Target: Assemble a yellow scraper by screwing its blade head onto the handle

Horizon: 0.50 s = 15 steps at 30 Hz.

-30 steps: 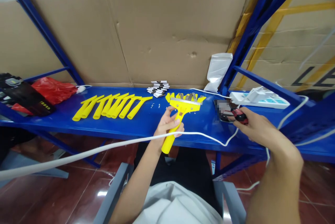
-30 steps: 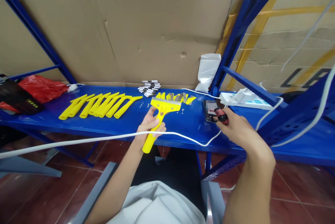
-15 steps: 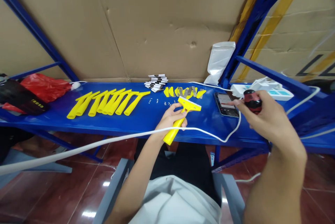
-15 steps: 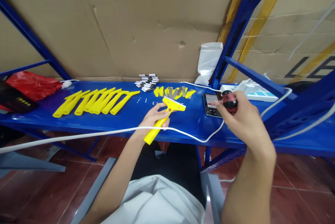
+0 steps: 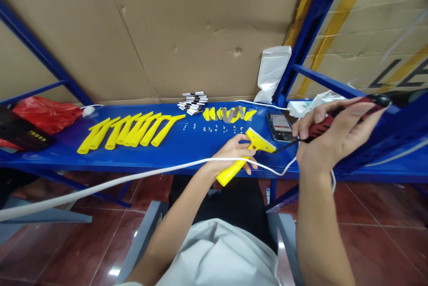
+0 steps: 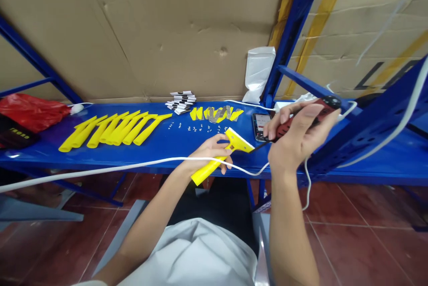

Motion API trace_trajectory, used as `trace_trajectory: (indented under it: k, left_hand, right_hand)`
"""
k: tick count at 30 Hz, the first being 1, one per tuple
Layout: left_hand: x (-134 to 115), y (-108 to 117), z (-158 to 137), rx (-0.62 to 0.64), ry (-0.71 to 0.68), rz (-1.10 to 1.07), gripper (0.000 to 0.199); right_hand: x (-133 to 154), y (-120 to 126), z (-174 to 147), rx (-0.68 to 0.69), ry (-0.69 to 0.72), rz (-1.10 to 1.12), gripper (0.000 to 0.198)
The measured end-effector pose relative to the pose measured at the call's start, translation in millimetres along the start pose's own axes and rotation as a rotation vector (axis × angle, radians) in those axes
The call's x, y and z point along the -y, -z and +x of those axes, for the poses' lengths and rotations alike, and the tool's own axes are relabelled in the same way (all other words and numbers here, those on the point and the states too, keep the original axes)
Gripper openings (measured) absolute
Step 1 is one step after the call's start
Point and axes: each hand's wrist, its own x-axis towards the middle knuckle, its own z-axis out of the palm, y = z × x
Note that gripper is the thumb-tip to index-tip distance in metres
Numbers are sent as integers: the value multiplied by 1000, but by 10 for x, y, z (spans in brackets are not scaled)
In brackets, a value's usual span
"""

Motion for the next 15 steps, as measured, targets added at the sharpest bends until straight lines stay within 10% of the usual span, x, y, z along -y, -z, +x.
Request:
trace_trajectory:
  k: [15]
  left_hand:
    - [76, 34, -57, 14, -97, -32, 65]
  right_hand:
    - [-175, -44, -85, -47, 74, 96, 50]
